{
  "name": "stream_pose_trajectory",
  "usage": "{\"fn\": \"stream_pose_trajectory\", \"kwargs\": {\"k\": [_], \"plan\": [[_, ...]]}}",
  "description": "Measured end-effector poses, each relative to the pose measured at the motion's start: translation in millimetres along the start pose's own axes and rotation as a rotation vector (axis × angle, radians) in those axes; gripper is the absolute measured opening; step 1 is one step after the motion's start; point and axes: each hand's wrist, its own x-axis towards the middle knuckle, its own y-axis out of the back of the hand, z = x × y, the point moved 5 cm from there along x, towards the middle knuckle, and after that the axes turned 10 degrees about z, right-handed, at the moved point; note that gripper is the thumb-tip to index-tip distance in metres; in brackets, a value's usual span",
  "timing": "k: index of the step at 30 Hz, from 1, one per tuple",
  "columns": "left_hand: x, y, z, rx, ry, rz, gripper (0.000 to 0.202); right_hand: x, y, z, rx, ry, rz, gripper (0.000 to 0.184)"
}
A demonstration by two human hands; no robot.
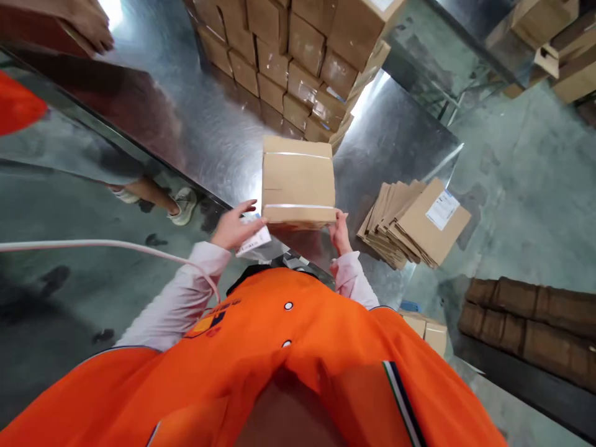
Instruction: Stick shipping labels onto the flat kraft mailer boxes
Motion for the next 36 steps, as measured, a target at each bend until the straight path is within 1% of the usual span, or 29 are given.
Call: {"fn": "stream_pose_trajectory", "kwargs": {"k": [1, 2, 3, 4, 5, 7, 8, 9, 10, 12, 15, 18, 21, 25, 28, 29, 32, 33, 34, 36], "plan": [[7.3, 11.4, 11.3, 0.104, -0.071, 0.022, 0.071, -1.4, 3.9, -5.3, 0.012, 0.018, -0.015, 0.058], [12.4, 19.5, 26.7, 0.201, -0.17, 0.042, 0.069, -2.0, 7.0, -11.3, 0.028, 0.03, -0.046, 0.057], [15.1, 22.7, 45.1, 0.286, -0.286, 0.052, 0.068, -2.4, 9.1, -17.7, 0.044, 0.037, -0.089, 0.057], [15.3, 20.2, 64.6, 0.358, -0.405, 0.036, 0.07, -3.0, 9.7, -23.9, 0.047, 0.043, -0.143, 0.057], [13.8, 12.2, 82.7, 0.423, -0.504, -0.018, 0.071, -3.7, 9.4, -29.3, 0.044, 0.049, -0.189, 0.057], [9.5, -13.0, 109.0, 0.581, -0.624, -0.166, 0.069, -5.7, 7.6, -37.3, 0.008, 0.074, -0.225, 0.057], [8.1, -25.6, 116.6, 0.655, -0.65, -0.223, 0.067, -7.2, 6.3, -39.9, -0.031, 0.098, -0.213, 0.057], [7.7, -36.1, 120.8, 0.715, -0.659, -0.254, 0.064, -9.3, 4.6, -41.5, -0.075, 0.125, -0.192, 0.057], [8.0, -43.7, 122.4, 0.755, -0.661, -0.261, 0.061, -12.2, 2.6, -42.3, -0.113, 0.149, -0.166, 0.057], [9.6, -50.6, 120.4, 0.783, -0.654, -0.237, 0.058, -19.4, -1.4, -42.6, -0.18, 0.187, -0.104, 0.058], [9.7, -49.6, 114.0, 0.782, -0.647, -0.214, 0.058, -31.6, -4.7, -43.7, -0.277, 0.237, -0.008, 0.054], [8.2, -47.4, 112.8, 0.772, -0.629, -0.206, 0.059, -40.0, -4.4, -46.5, -0.37, 0.282, 0.089, 0.051], [8.7, -48.5, 113.7, 0.764, -0.605, -0.185, 0.06, -41.1, -5.8, -46.4, -0.381, 0.274, 0.12, 0.049], [11.0, -51.6, 111.9, 0.732, -0.575, -0.169, 0.059, -32.2, -10.4, -41.2, -0.191, 0.159, 0.052, 0.057], [10.2, -54.2, 112.3, 0.713, -0.564, -0.162, 0.057, -18.3, -6.7, -39.6, -0.069, 0.076, 0.004, 0.065], [9.2, -55.4, 113.1, 0.713, -0.562, -0.159, 0.058, -12.1, -5.0, -39.3, -0.047, 0.045, -0.04, 0.067], [4.3, -60.0, 117.5, 0.709, -0.571, -0.149, 0.058, 8.1, -0.8, -37.9, -0.001, -0.095, -0.243, 0.069], [2.4, -61.5, 119.0, 0.706, -0.575, -0.146, 0.058, 14.4, 1.2, -37.8, 0.001, -0.136, -0.291, 0.069], [0.6, -63.0, 120.2, 0.704, -0.577, -0.147, 0.059, 20.4, 3.7, -38.3, -0.006, -0.16, -0.309, 0.07], [-2.3, -64.7, 121.5, 0.699, -0.569, -0.146, 0.059, 28.6, 7.4, -41.2, -0.055, -0.149, -0.308, 0.069]]}}
